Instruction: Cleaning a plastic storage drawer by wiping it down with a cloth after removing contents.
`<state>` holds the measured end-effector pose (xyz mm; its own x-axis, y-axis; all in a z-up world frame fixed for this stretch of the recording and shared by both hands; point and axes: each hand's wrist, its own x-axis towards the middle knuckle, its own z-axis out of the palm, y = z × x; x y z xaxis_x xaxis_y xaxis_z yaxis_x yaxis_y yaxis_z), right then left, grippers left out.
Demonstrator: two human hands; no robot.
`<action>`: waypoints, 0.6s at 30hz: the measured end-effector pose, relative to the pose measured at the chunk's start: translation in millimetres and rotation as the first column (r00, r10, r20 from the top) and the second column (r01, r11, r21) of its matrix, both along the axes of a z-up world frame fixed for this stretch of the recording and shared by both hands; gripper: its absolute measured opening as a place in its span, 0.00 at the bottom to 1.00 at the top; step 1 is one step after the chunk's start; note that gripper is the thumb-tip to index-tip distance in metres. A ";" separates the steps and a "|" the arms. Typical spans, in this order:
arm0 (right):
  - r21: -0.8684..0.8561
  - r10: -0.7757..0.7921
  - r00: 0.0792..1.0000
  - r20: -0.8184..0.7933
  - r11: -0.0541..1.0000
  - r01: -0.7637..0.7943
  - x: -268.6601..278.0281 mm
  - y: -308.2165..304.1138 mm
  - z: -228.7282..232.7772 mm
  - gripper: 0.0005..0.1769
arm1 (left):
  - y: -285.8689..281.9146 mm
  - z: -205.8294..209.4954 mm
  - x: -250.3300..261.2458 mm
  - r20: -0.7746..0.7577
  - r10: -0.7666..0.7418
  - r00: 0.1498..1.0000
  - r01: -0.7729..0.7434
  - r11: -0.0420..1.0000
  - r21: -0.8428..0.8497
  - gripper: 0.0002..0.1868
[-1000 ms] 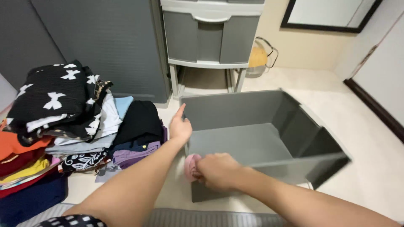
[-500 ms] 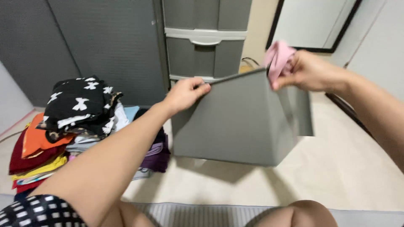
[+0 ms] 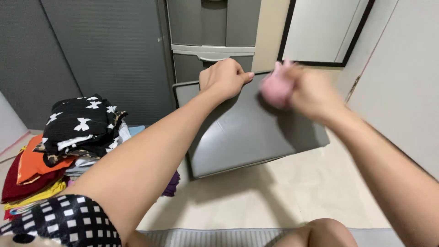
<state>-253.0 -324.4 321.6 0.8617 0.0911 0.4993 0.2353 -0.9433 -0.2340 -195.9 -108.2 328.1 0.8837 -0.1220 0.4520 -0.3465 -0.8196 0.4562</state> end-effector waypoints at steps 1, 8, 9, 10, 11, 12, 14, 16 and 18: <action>-0.003 0.001 1.000 0.004 1.000 -0.001 24.6 -7.7 -22.2 0.28 | -0.7 -4.1 19.4 0.004 0.001 1.000 -0.001 1.000 -0.003 0.21; 0.011 0.127 0.987 -0.099 0.992 -0.126 86.7 0.2 -64.6 0.45 | 61.8 11.5 58.1 -0.012 -0.094 0.995 0.094 0.958 0.272 0.21; 0.011 0.133 0.989 -0.061 0.991 -0.132 107.4 -5.3 -68.1 0.45 | 80.0 16.5 56.0 -0.076 -0.040 0.996 0.065 0.932 0.356 0.28; 0.011 0.141 0.988 -0.056 0.990 -0.141 114.3 -4.6 -65.9 0.45 | 91.8 11.2 53.8 -0.070 -0.032 0.997 0.055 0.933 0.357 0.28; 0.034 0.113 0.991 -0.068 0.993 -0.111 121.5 -3.6 -63.6 0.45 | 103.7 6.0 51.5 -0.125 -0.037 0.991 0.062 0.977 0.202 0.32; 0.057 0.085 0.993 -0.082 0.995 -0.080 128.7 -2.3 -62.0 0.45 | 115.7 0.2 49.1 -0.176 -0.052 0.983 0.060 0.997 0.042 0.35; 0.065 0.029 0.998 -0.061 0.998 -0.025 134.3 23.3 -58.2 0.47 | 121.9 -43.7 59.0 -0.114 -0.088 0.990 0.058 0.968 -0.243 0.35; 0.081 -0.040 0.999 -0.034 0.996 0.042 136.3 55.7 -60.8 0.48 | 122.3 -67.2 66.5 -0.030 -0.117 0.993 0.086 0.862 -0.500 0.35; 0.043 0.260 0.927 0.269 0.959 -0.282 132.6 85.1 -66.6 0.47 | 106.9 -71.8 67.9 0.101 -0.007 0.995 0.080 0.667 -0.741 0.40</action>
